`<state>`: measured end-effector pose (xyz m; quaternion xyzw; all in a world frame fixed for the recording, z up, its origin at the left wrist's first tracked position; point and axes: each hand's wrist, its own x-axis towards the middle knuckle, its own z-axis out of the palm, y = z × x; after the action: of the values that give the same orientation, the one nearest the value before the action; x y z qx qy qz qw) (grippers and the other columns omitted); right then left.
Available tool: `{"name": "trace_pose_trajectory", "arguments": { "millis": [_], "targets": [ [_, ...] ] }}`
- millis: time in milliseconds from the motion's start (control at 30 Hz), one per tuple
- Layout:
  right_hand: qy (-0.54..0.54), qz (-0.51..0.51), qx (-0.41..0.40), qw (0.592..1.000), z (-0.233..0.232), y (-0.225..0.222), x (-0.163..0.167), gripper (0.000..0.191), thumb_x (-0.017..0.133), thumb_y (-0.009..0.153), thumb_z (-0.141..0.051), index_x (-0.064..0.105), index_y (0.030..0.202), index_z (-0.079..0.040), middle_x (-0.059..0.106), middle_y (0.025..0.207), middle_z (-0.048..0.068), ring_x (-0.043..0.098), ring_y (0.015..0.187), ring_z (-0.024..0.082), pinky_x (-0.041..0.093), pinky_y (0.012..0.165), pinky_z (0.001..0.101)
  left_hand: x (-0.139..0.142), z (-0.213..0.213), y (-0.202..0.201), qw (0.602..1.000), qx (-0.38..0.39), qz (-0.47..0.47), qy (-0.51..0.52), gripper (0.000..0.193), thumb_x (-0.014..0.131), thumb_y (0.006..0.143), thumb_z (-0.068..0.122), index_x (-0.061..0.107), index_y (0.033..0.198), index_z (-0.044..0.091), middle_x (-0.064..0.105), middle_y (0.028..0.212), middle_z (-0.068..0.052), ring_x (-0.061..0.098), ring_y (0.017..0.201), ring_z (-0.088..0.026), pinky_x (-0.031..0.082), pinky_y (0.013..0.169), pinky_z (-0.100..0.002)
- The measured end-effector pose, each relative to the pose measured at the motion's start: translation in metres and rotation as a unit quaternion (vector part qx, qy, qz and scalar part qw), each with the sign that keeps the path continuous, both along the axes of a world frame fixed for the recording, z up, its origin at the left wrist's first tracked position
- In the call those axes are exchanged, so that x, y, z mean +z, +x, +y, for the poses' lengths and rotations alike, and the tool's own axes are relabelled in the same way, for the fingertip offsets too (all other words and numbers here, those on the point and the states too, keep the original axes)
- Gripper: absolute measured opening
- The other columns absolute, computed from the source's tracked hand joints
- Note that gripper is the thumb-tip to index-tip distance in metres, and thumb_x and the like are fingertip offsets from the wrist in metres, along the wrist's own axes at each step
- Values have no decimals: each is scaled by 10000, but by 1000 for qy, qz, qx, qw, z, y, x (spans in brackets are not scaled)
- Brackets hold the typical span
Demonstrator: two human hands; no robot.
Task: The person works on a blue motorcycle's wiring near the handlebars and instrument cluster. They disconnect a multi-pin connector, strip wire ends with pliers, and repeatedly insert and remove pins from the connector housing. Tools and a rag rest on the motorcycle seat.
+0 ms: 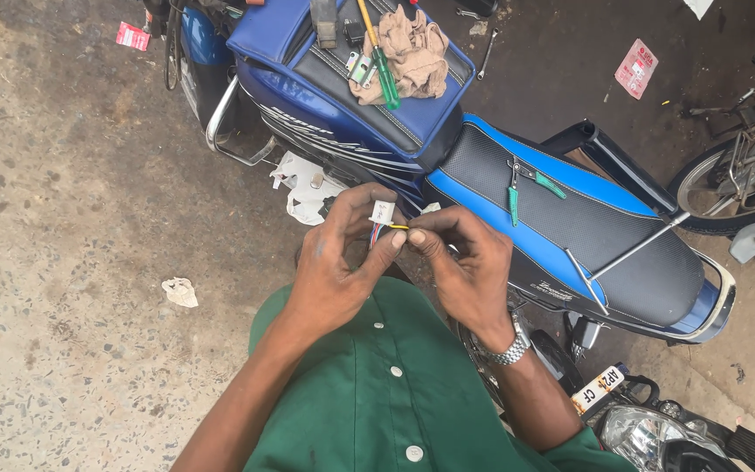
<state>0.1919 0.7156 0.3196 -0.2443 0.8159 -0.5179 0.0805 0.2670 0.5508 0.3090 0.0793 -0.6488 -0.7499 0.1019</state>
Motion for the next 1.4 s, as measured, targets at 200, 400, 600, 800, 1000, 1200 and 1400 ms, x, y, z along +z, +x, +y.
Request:
{"name": "trace_pose_trajectory", "arguments": {
  "millis": [200, 400, 600, 800, 1000, 1200, 1400],
  "targets": [
    [-88, -202, 14, 975, 7, -10, 5, 162, 686, 989, -103, 699, 1042, 49, 740, 925, 110, 728, 811, 156, 615, 740, 300, -8, 8, -4, 997, 6, -4, 81, 441, 714, 949, 15, 532, 1350, 10, 741, 1082, -107, 724, 999, -120, 623, 845, -275],
    [-72, -218, 27, 973, 10, -16, 17, 179, 660, 1007, -100, 708, 1075, 59, 748, 936, 122, 740, 842, 169, 622, 775, 309, -8, 9, -7, 999, 26, 11, 27, 427, 733, 947, 30, 561, 1337, 10, 774, 1059, -109, 766, 989, -143, 653, 830, -270],
    [-77, -215, 37, 973, 8, -18, 23, 184, 685, 991, -90, 715, 1098, 56, 758, 963, 132, 746, 861, 175, 623, 778, 314, -9, 12, -8, 997, 46, 54, -14, 381, 741, 970, 49, 571, 1309, 15, 777, 1046, -106, 779, 965, -151, 648, 831, -283],
    [-59, -195, 11, 979, 6, -11, 25, 163, 691, 976, -89, 706, 1074, 40, 751, 958, 104, 736, 844, 146, 631, 764, 291, -10, 9, -9, 997, 38, 66, -4, 376, 748, 973, 67, 535, 1279, 19, 767, 1028, -108, 774, 946, -155, 662, 820, -286],
    [-60, -185, 11, 981, 5, -14, 26, 151, 718, 963, -84, 721, 1056, 36, 755, 948, 100, 730, 835, 132, 626, 751, 281, -14, 15, -9, 993, 47, 44, 103, 402, 768, 951, 84, 507, 1247, 7, 762, 1034, -133, 759, 953, -168, 647, 829, -298],
    [-19, -135, -4, 991, 4, -16, 23, 150, 748, 949, -109, 739, 1026, 20, 767, 911, 84, 717, 793, 110, 595, 701, 254, -18, 15, -15, 996, 49, 50, 50, 372, 774, 954, 91, 530, 1225, 18, 755, 1007, -124, 758, 944, -152, 652, 793, -282],
    [-5, -99, -5, 995, 3, -18, 23, 145, 751, 961, -117, 736, 1032, 8, 770, 917, 70, 715, 814, 80, 590, 714, 238, -24, 17, -17, 996, 65, 28, -53, 364, 829, 895, 127, 592, 1154, 34, 780, 951, -76, 771, 845, -107, 594, 634, -246]
  ]
}}
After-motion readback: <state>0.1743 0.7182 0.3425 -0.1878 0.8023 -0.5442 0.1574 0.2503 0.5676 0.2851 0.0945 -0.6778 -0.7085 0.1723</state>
